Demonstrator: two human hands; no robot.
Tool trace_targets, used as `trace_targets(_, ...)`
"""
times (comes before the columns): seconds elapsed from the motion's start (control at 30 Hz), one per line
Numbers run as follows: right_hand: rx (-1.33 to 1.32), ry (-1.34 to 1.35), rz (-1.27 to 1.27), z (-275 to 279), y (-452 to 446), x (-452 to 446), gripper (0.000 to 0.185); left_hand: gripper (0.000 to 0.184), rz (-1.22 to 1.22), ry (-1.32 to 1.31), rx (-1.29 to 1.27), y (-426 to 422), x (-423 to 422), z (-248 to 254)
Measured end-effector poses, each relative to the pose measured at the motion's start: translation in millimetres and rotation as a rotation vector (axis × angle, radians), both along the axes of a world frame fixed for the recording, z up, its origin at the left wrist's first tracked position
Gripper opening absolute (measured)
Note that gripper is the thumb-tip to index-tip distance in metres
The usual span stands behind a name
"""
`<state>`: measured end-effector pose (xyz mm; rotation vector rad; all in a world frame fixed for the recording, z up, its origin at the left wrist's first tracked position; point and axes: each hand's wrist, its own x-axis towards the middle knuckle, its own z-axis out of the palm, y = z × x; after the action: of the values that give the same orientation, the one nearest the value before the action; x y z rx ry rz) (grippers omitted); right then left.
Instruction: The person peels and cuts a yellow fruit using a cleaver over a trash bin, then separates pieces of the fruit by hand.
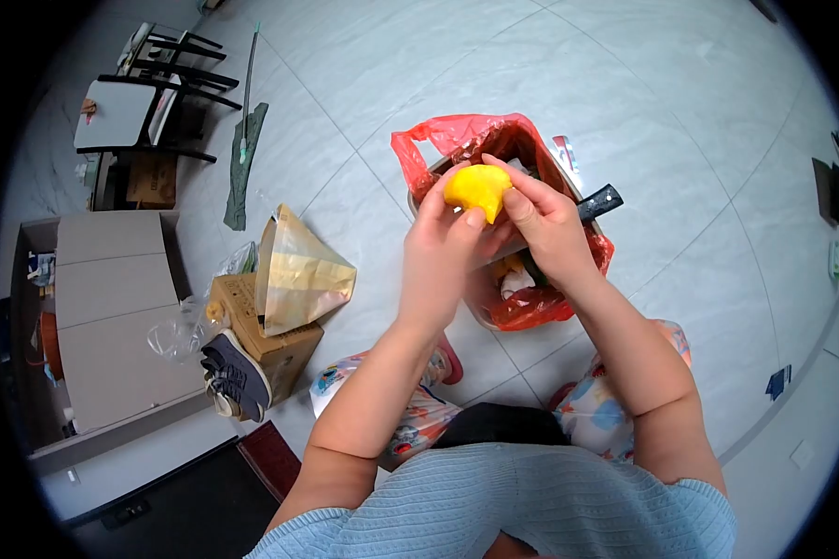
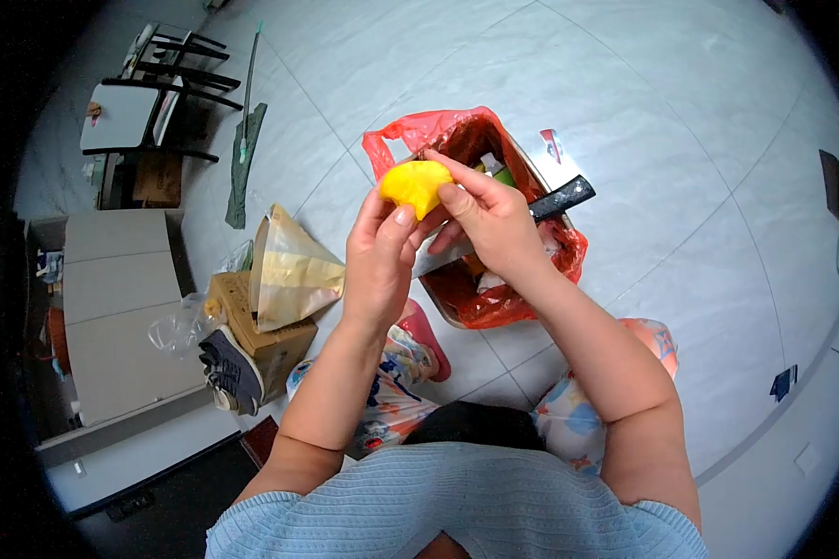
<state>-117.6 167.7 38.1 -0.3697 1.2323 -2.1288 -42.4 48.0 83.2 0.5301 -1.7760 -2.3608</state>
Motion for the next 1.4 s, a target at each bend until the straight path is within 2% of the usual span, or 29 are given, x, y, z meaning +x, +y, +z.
trace_targets(0.03,0.036,0.098,-0.003,-1,2,0,0.045,0.048,0.001,0.006,0.013,-2,0,-3)
trace_targets(0.1,0.051,0.076,0.01,-3,8,-4,0.045,0.048,-0.001,0.016,0.029,-5,-2,-8)
trace_targets(0.13,0.063,0.051,0.026,-5,12,-6,0.045,0.049,0.007,0.013,0.118,-7,-2,-10)
trace_targets(0.17,0.122,0.143,-0.014,-6,16,-9,0.045,0.05,0.017,0.012,0.206,-9,-3,-11)
trace_targets(0.27,0.632,0.744,-0.115,-13,30,-20,0.049,0.052,0.043,0.001,0.171,-13,-4,-10)
trace_targets(0.3,0.632,0.745,-0.116,-16,34,-21,0.049,0.052,0.042,0.003,0.172,-14,-4,-10)
trace_targets(0.37,0.944,1.257,-0.001,-20,39,-19,0.051,0.055,0.052,0.033,0.155,-16,-4,-9)
trace_targets(0.53,1.081,1.33,0.023,-32,35,-4,0.061,0.056,0.017,0.058,0.085,-13,-3,-2)
trace_targets(0.6,1.297,1.433,0.005,-47,33,-1,0.064,0.057,0.0,0.06,0.076,-11,-2,0)
trace_targets(0.73,1.2,1.507,-0.057,-50,32,-6,0.065,0.066,-0.047,0.099,0.134,-11,-1,1)
trace_targets(0.83,1.058,1.539,-0.143,-31,35,-10,0.055,0.073,-0.115,0.091,0.146,-11,2,9)
trace_targets(0.9,1.036,1.416,-0.302,-15,40,-13,0.053,0.079,-0.264,0.029,0.01,-12,7,19)
trace_targets(0.93,1.038,1.414,-0.302,-12,43,-17,0.053,0.079,-0.266,0.028,0.01,-13,11,20)
trace_targets(1.03,1.091,1.273,-0.547,-5,54,-29,0.05,0.079,-0.465,0.174,0.032,-13,17,19)
trace_targets(1.2,0.913,1.07,-0.741,-1,61,-30,0.051,0.071,-0.353,0.101,-0.002,-12,12,9)
trace_targets(1.27,0.616,0.859,-0.671,12,52,-16,0.057,0.05,-0.134,0.014,0.105,-9,8,11)
trace_targets(1.3,0.516,0.851,-0.618,22,49,-8,0.06,0.053,-0.099,-0.024,0.053,-11,9,11)
trace_targets(1.33,0.425,0.988,-0.629,25,43,-3,0.056,0.053,-0.1,-0.021,0.048,-14,8,6)
trace_targets(1.4,0.406,1.203,-0.619,22,38,3,0.05,0.057,-0.097,0.031,0.137,-17,3,-3)
